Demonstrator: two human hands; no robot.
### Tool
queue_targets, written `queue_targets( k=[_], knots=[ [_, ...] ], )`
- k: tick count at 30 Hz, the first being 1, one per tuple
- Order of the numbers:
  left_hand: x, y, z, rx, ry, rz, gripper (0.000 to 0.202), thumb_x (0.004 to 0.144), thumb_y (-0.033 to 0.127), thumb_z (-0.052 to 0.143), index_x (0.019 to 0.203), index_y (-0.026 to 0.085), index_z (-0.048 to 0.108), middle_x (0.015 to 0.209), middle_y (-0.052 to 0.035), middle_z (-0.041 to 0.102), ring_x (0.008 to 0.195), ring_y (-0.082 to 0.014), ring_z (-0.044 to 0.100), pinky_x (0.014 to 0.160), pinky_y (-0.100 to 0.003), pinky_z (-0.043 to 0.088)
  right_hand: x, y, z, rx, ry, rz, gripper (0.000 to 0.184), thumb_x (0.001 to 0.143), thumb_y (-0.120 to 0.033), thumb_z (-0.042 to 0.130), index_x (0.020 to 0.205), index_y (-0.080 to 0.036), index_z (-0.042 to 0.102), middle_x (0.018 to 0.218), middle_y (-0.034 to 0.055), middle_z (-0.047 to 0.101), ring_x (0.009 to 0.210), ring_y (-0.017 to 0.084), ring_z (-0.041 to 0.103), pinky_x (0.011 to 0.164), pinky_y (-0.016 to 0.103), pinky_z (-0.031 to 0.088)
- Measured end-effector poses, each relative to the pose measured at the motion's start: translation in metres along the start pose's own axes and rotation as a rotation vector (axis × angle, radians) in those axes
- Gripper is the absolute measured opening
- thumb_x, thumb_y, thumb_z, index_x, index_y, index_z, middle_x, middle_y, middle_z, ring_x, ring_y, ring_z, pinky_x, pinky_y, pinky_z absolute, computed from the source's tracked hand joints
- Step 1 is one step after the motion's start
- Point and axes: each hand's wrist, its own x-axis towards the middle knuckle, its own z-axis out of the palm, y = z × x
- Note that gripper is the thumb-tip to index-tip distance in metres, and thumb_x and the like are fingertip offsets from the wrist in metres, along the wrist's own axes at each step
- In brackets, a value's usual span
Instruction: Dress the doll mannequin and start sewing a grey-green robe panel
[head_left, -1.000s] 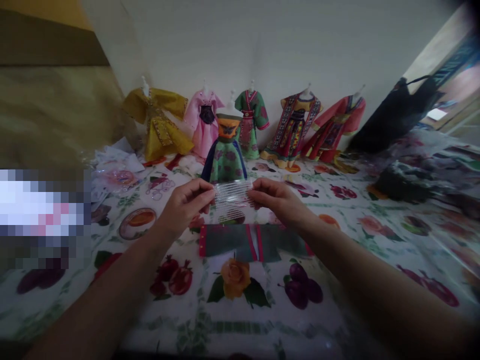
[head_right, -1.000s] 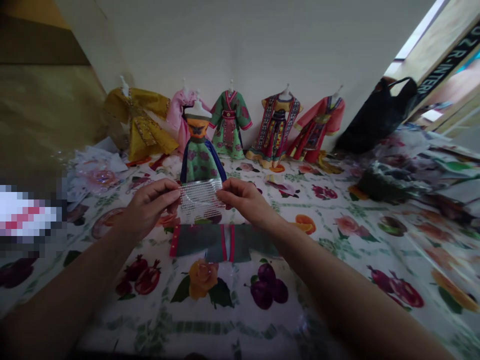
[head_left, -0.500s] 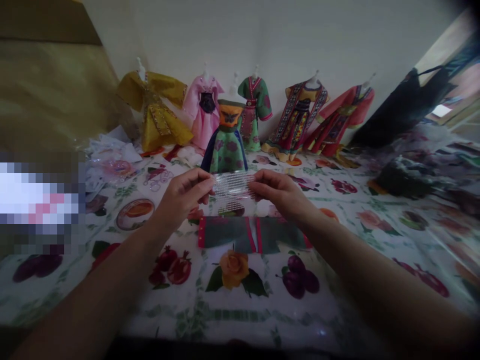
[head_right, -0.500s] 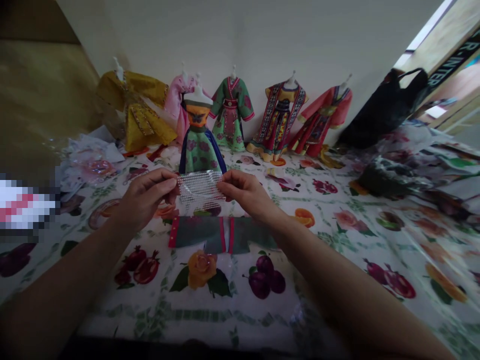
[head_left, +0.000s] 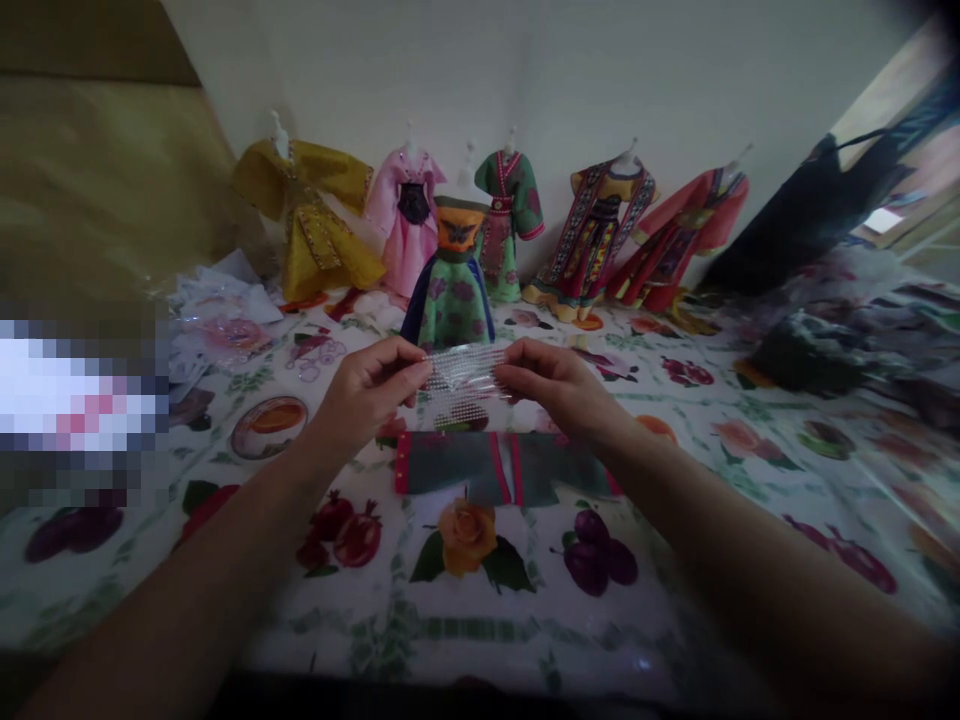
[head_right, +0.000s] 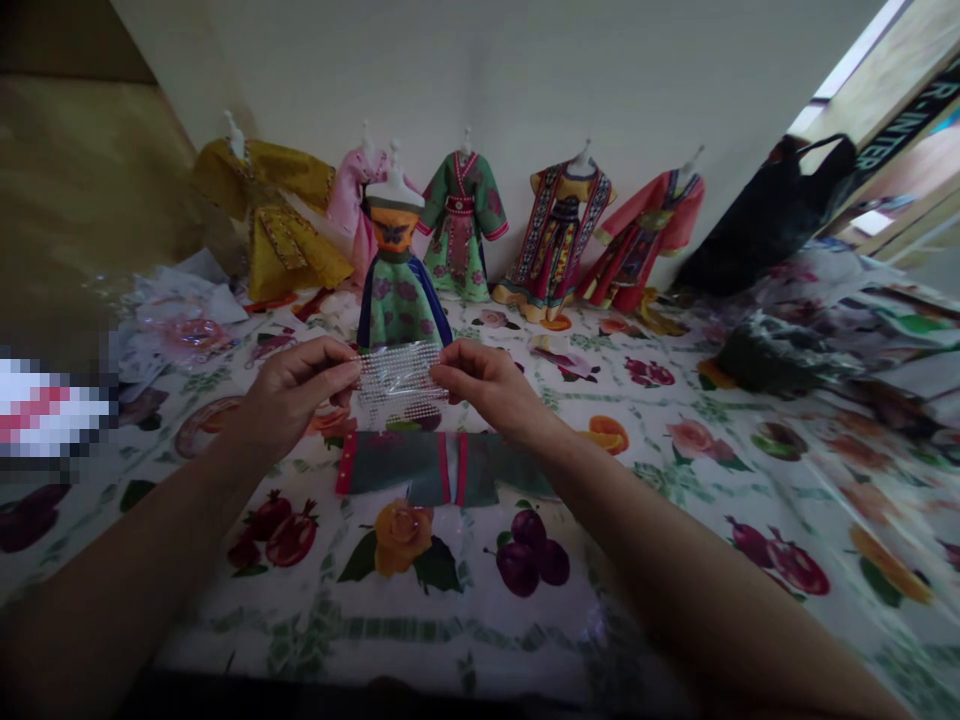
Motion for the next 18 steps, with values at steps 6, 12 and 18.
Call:
queue_targets(
  k=[6,12,18],
  knots=[
    [0.0,0.002,0.001,0.004,-0.005,-0.019,0.012,0.088,0.029,0.066,0.082,0.019,0.066,0.064,0.0029,0.056,0.056,-0.0077,0.051,0.052,-0.019,0.042,0.001,0.003,-0.001,0.0,-0.01,-0.009,0.017,0.086,-0.034,0.068,0.079,-0.021,0.06,0.073,-0.0015,0.055,0.067,0.012,0.05,0.064,0.029,0.044],
    [-0.001,0.004,0.003,-0.014,-0.031,-0.046,0.014,0.087,0.031,0.065,0.083,0.018,0.064,0.067,0.003,0.055,0.056,-0.0071,0.051,0.049,-0.018,0.04,0.001,0.004,-0.001,-0.021,-0.003,0.005,0.018,0.086,-0.037,0.067,0.08,-0.021,0.06,0.073,-0.0009,0.055,0.067,0.013,0.05,0.065,0.029,0.042],
    [-0.002,0.012,0.007,-0.054,-0.064,-0.042,0.014,0.086,0.029,0.064,0.08,0.016,0.062,0.064,0.004,0.053,0.054,-0.0062,0.047,0.05,-0.018,0.041,0.003,0.005,0.0,-0.021,-0.001,0.03,0.022,0.084,-0.04,0.069,0.079,-0.022,0.06,0.073,-0.0005,0.054,0.067,0.013,0.048,0.064,0.029,0.042]
  ],
)
